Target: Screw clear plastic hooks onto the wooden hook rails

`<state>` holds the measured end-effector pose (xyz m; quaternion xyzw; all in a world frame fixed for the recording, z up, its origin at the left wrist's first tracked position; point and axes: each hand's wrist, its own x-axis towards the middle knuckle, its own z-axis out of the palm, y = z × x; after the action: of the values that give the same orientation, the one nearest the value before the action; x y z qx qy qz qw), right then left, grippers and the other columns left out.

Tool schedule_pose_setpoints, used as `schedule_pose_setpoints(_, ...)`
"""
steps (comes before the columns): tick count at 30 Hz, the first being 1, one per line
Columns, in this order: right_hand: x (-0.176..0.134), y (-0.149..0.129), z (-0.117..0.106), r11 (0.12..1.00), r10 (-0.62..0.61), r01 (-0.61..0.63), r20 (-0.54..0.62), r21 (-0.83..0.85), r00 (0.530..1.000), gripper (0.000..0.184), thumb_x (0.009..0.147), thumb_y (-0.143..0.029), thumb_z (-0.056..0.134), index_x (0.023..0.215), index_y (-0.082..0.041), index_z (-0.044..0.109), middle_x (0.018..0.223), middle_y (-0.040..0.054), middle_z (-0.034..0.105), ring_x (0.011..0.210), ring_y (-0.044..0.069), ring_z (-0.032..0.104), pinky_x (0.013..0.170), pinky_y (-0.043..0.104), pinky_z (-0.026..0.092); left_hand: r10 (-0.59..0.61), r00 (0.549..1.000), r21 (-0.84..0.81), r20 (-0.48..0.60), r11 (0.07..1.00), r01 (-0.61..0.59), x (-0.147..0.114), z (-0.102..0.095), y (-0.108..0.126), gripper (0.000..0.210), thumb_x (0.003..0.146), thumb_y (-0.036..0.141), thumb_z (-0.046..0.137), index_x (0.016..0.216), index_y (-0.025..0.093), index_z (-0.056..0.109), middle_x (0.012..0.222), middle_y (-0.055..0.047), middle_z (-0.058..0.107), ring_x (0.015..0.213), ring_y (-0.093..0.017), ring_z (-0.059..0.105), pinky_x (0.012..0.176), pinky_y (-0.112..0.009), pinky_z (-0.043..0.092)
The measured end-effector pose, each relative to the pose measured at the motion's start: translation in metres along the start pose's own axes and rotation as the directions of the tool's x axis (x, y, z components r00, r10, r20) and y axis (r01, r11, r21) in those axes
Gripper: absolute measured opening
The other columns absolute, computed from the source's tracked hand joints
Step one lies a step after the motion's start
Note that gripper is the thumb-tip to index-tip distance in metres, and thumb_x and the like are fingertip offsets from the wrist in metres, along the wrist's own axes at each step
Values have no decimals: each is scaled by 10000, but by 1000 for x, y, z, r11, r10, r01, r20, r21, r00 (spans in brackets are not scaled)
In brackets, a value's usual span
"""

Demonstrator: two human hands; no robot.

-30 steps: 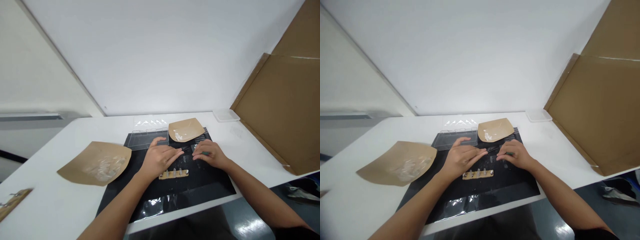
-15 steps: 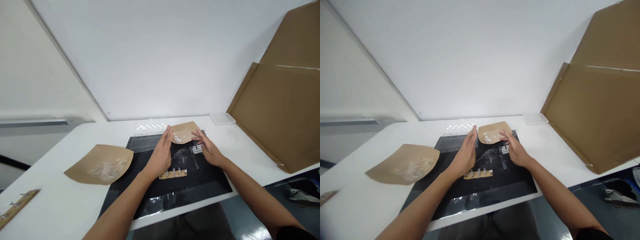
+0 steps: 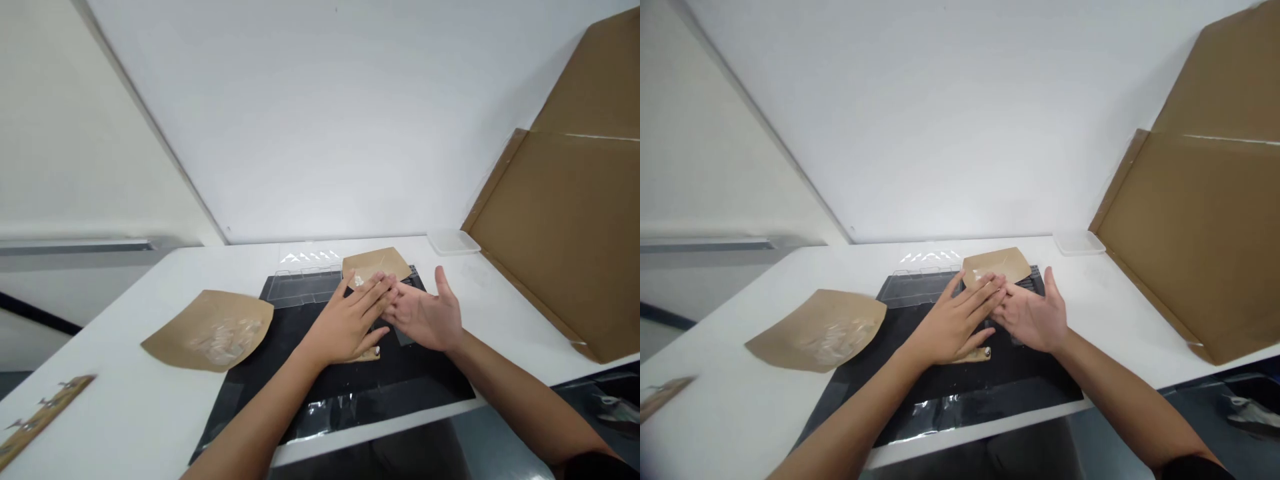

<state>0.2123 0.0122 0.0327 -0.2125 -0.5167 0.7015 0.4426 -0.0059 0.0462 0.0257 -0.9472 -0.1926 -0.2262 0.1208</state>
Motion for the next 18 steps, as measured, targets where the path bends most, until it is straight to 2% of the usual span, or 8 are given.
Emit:
schedule_pose_setpoints(3, -6, -14, -5, 996, -16, 18, 19, -90, 1000, 1171, 834, -934, -148, 1683, -266, 303, 1610, 166, 538, 1501, 324, 517, 1237, 597, 393, -116, 992, 50, -54, 992, 119, -9, -3, -10, 726, 1094, 426, 499, 1716, 157, 240, 1732, -173, 364, 1620, -348, 343, 1359, -611, 82)
schedule_pose_setpoints(5, -8, -18, -11, 983, -58, 54, -15, -176, 998, 1165, 808, -917, -213, 1712, -315, 205, 1685, 123, 454, 1540, 308, 474, 1253, 593, 370, -202, 974, 57, -99, 976, 209, -17, -1, -18, 766, 1087, 406, 509, 1729, 151, 178, 1743, -205, 326, 1630, -382, 307, 1342, -632, 137)
schedule_pose_setpoints(8, -8, -14, -17, 969, -107, 83, -95, -231, 990, 1126, 820, -923, -185, 1708, -356, 212, 1712, 82, 420, 1572, 289, 430, 1253, 581, 367, -255, 950, 7, -182, 965, 260, -23, 2, -24, 851, 1072, 431, 500, 1740, 139, 62, 1788, -232, 144, 1662, -440, 152, 1307, -679, 184)
schedule_pose_setpoints(11, -5, -3, -12, 992, -45, 33, -99, -120, 994, 1106, 865, -922, -122, 1655, -322, 367, 1621, 116, 538, 1529, 292, 483, 1237, 571, 384, -143, 972, -40, -188, 990, 138, -20, 3, -17, 959, 1045, 550, 483, 1734, 94, -5, 1789, -248, 114, 1666, -450, 109, 1312, -690, 136)
schedule_pose_setpoints(13, -4, 4, -4, 999, 22, -24, -68, -25, 997, 1130, 884, -896, -141, 1603, -271, 467, 1526, 149, 620, 1481, 294, 536, 1215, 541, 414, -14, 994, -48, -108, 999, 9, -13, 1, -7, 1016, 1029, 616, 481, 1725, 47, 7, 1766, -259, 215, 1663, -419, 172, 1337, -647, 91)
schedule_pose_setpoints(15, -4, 9, 3, 997, 78, -76, -55, 31, 995, 1160, 888, -882, -160, 1552, -235, 537, 1417, 175, 686, 1437, 297, 577, 1174, 510, 457, 69, 997, -44, -43, 996, -71, -5, -1, 4, 983, 1033, 634, 480, 1725, 55, 90, 1745, -239, 298, 1647, -383, 256, 1353, -609, 72)
schedule_pose_setpoints(18, -6, 10, 6, 994, 107, -103, -82, 43, 991, 1110, 923, -877, -100, 1544, -228, 551, 1341, 180, 725, 1400, 299, 609, 1137, 485, 486, 38, 999, -15, -23, 999, -38, 0, -3, 11, 859, 1053, 628, 480, 1709, 123, 252, 1733, -191, 357, 1615, -370, 343, 1356, -616, 64)
